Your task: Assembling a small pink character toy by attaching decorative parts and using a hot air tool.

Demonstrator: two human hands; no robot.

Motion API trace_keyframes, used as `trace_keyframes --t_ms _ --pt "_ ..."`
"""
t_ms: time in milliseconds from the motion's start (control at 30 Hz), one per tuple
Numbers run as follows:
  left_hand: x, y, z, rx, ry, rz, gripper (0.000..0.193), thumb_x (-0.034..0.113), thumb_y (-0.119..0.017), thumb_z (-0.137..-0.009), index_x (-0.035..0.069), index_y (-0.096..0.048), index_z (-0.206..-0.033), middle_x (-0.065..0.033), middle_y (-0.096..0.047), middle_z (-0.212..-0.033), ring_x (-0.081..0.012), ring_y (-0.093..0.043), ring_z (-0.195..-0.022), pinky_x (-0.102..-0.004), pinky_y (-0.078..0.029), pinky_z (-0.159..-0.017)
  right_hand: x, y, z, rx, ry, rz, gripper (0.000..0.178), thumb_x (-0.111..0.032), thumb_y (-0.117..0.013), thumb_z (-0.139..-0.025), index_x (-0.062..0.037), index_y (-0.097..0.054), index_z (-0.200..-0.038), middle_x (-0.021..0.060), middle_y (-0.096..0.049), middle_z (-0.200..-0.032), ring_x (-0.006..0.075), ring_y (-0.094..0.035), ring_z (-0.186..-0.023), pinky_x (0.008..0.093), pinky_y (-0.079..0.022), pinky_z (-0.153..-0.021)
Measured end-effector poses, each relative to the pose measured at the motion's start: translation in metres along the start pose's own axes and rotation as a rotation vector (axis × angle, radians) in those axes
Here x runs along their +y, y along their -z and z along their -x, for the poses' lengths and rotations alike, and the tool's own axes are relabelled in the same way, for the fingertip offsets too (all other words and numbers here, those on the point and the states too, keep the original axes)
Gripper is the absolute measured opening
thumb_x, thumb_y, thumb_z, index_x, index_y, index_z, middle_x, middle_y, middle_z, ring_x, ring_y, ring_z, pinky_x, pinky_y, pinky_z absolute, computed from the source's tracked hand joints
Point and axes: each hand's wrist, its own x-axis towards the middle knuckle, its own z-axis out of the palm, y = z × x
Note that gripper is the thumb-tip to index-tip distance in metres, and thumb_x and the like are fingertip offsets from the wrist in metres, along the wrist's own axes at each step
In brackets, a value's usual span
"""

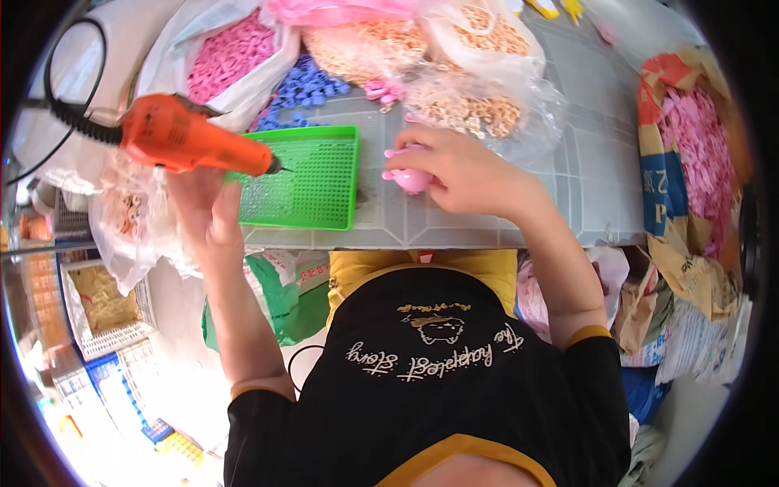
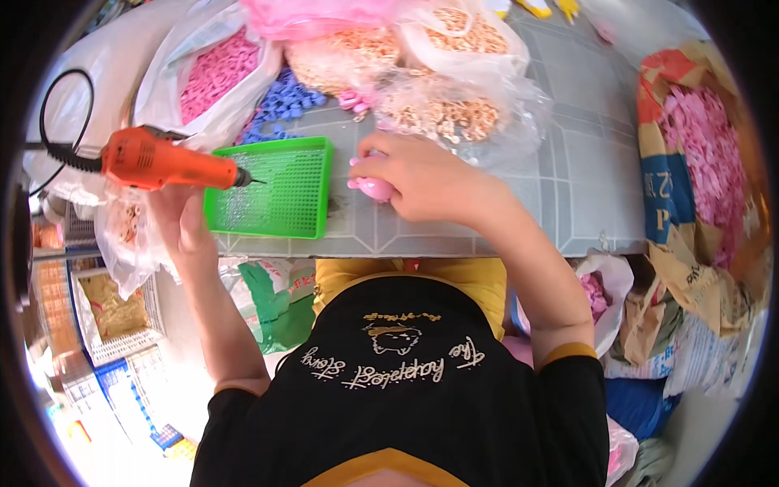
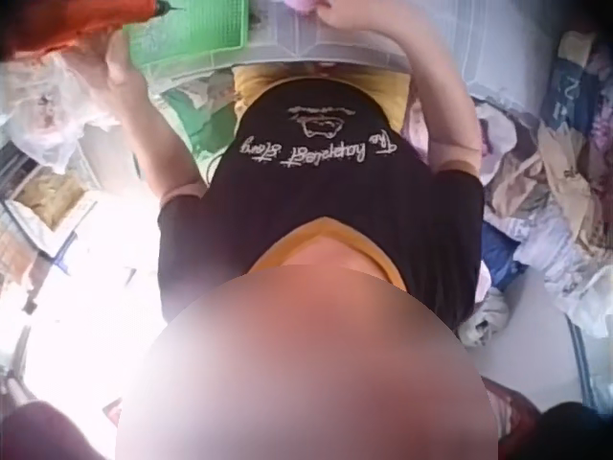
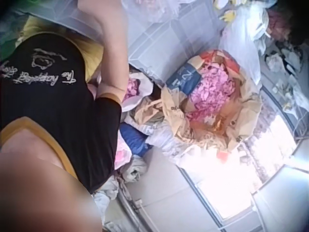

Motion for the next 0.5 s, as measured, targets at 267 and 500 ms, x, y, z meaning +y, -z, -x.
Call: trace_keyframes --t_ms 267,500 --pt "0.017 0.006 -0.022 -0.142 0.191 0.035 0.064 0.02 -0.066 -0.088 -0.005 -0.037 -0.139 -0.0216 -0.066 -0.114 -0.0296 -0.064 -0.107 -0.0462 -0.048 -0.1 -0.012 -0.04 0.002 0.251 -0.133 0.129 0.06 -0.008 -0.072 -0.077 -0.0112 -0.055 -0.134 0.0128 -0.056 -0.132 0.0362 -0.052 -0.124 0.0499 -0.039 -0.109" --pt "-0.008 -0.001 -0.015 -0.142 0.203 0.288 0.051 0.006 -0.065 -0.078 -0.004 -0.046 -0.124 -0.0118 -0.064 -0.091 -0.0201 -0.062 -0.084 -0.041 -0.051 -0.09 -0.022 -0.056 -0.003 0.207 0.016 0.419 0.058 -0.016 -0.075 -0.077 -0.0072 -0.054 -0.13 0.0143 -0.055 -0.133 0.0358 -0.053 -0.122 0.0532 -0.036 -0.111"
